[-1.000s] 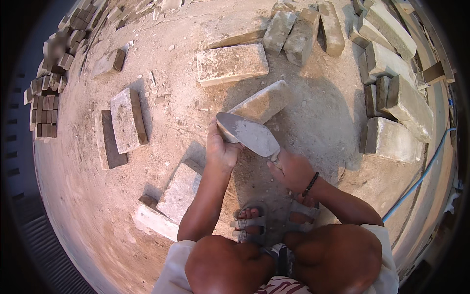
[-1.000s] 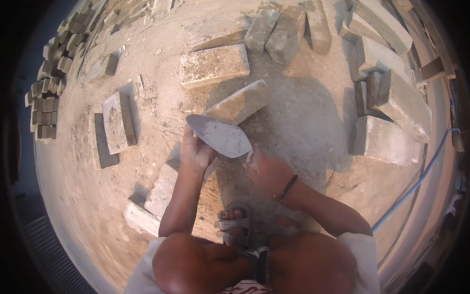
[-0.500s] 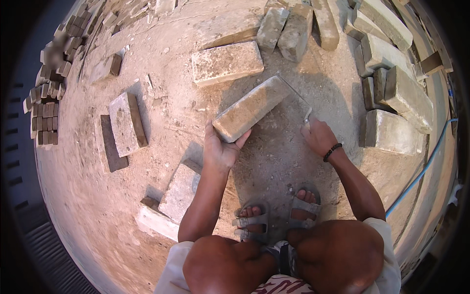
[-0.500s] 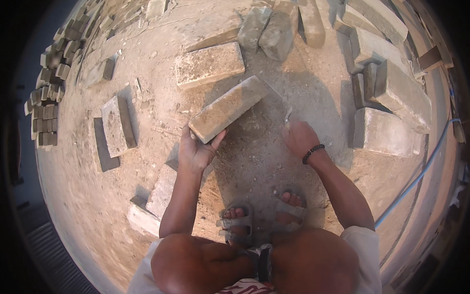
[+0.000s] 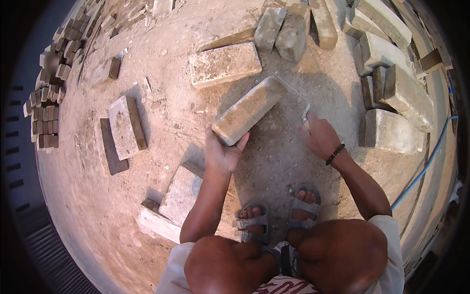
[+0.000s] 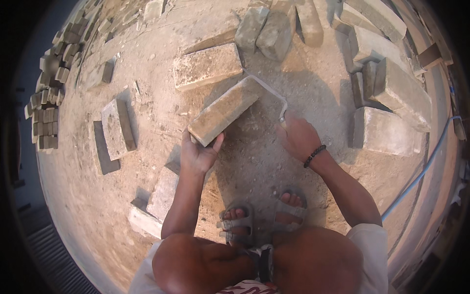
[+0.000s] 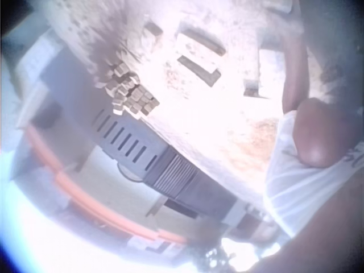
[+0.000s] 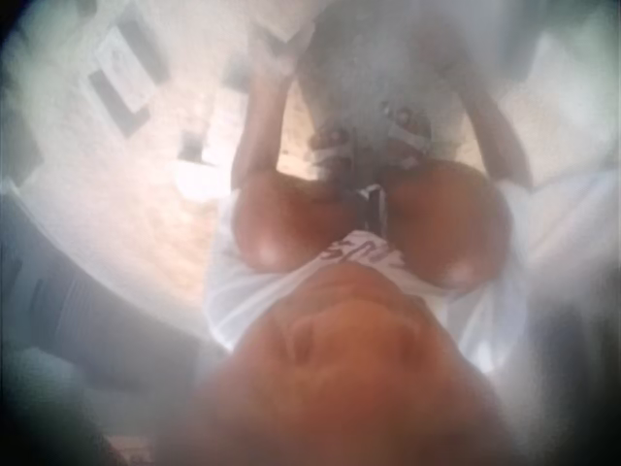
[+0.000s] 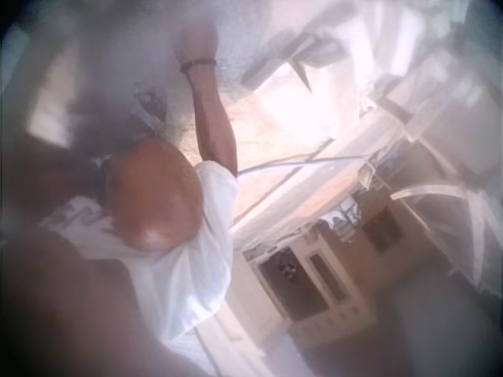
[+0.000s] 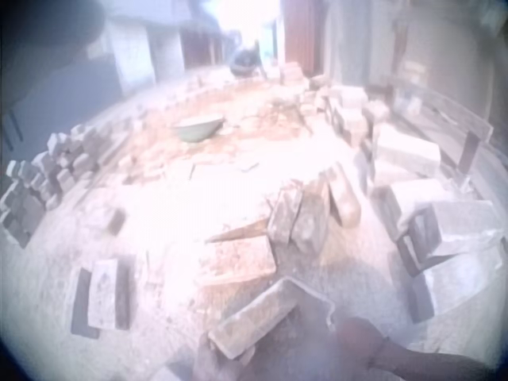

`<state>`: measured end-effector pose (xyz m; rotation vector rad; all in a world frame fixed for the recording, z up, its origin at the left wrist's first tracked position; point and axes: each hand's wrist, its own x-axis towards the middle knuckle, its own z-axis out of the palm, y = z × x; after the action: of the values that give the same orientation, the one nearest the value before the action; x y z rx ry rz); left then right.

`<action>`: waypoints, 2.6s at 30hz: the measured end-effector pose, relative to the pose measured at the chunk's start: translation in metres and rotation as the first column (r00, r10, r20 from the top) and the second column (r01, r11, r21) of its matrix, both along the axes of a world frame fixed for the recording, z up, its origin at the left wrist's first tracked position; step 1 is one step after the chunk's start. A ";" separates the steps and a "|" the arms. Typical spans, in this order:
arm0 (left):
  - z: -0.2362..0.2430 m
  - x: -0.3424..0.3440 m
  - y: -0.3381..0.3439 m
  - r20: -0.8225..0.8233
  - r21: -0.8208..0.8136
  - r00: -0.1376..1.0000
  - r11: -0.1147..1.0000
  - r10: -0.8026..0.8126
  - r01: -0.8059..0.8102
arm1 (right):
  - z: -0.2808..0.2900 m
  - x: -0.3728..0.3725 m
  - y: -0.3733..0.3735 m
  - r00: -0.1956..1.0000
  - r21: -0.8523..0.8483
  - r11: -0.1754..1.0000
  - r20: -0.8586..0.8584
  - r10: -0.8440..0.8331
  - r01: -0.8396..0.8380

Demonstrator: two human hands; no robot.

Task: The person uses a hand chisel to chip and shape the edges of rectangular stone blocks. They repeatedly reposition each block and strike it with the chisel to remove material from the corners and faces. The shaped blocks are placed on the ground among other similar blocks.

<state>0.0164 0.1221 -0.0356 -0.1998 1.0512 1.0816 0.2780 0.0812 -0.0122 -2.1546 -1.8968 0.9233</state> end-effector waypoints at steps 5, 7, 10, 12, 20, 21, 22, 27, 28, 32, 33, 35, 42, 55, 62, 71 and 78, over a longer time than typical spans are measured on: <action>-0.037 -0.018 -0.005 0.238 0.067 0.969 0.997 -0.064 0.049 | 0.029 -0.070 -0.046 0.944 -0.028 0.948 -0.105 0.312 -0.317; -0.016 -0.009 -0.005 0.183 -0.089 0.982 0.996 0.045 -0.029 | 0.006 -0.036 -0.024 0.991 -0.014 0.992 -0.032 0.128 -0.128; -0.015 -0.010 -0.005 0.154 -0.031 0.988 0.999 0.029 -0.024 | 0.000 0.002 0.007 1.000 -0.003 1.000 0.016 0.023 -0.023; -0.013 -0.006 -0.005 0.047 -0.034 0.999 0.999 -0.001 0.003 | 0.014 -0.002 0.004 0.997 0.011 0.999 -0.057 0.051 -0.050; -0.006 -0.004 -0.010 -0.352 0.062 0.866 0.915 -0.354 0.399 | -0.003 -0.020 -0.012 0.998 0.017 1.000 -0.070 -0.001 0.002; -0.012 -0.008 -0.008 -0.389 0.072 0.847 0.905 -0.362 0.419 | -0.007 0.000 0.003 0.999 -0.046 0.999 -0.026 -0.022 0.020; -0.010 -0.008 -0.007 -0.379 0.121 0.857 0.900 -0.348 0.419 | -0.007 0.015 0.013 0.999 -0.109 0.993 0.025 -0.044 0.046; 0.001 -0.003 -0.010 -0.495 0.247 0.831 0.875 -0.255 0.416 | 0.003 0.003 0.005 0.971 -0.061 0.992 -0.205 -0.124 0.114; 0.005 0.002 -0.010 -0.559 0.239 0.790 0.863 -0.253 0.445 | 0.004 -0.002 -0.002 0.939 -0.043 0.988 -0.307 -0.154 0.148; 0.013 0.006 -0.003 -0.714 0.199 0.645 0.804 -0.273 0.560 | 0.000 -0.008 -0.010 0.927 -0.018 0.988 -0.344 -0.148 0.151; 0.012 0.003 -0.001 -0.729 0.187 0.622 0.790 -0.287 0.584 | -0.002 -0.009 -0.011 0.926 -0.018 0.990 -0.351 -0.138 0.141; 0.013 -0.005 0.005 -0.668 0.090 0.639 0.811 -0.382 0.579 | -0.005 -0.008 -0.009 0.924 -0.005 0.992 -0.362 -0.121 0.128; 0.011 -0.023 -0.004 0.087 0.087 0.922 0.925 -0.376 0.369 | 0.013 -0.035 -0.018 0.864 0.142 0.984 -0.503 -0.022 0.107; 0.031 -0.017 -0.045 0.341 -0.048 0.936 0.993 -0.089 0.111 | -0.036 -0.038 0.013 0.965 0.009 0.998 -0.256 0.057 -0.056; 0.025 -0.015 -0.043 0.324 -0.124 0.940 0.979 -0.112 0.159 | -0.058 -0.021 0.001 0.979 -0.052 0.991 -0.168 0.115 -0.125; 0.092 -0.102 -0.091 -0.410 -0.040 0.844 0.931 -0.346 0.362 | -0.031 -0.012 -0.007 0.887 0.003 1.000 -0.461 -0.019 0.023; 0.157 -0.227 -0.133 -0.976 -0.208 -0.201 0.591 -0.078 0.780 | -0.018 -0.053 -0.011 0.815 -0.187 0.982 -0.574 -0.084 -0.030</action>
<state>-0.2105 -0.0108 0.1213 1.7130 1.7910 0.5261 0.2250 0.0699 -0.0306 -1.6823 -1.5113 1.5883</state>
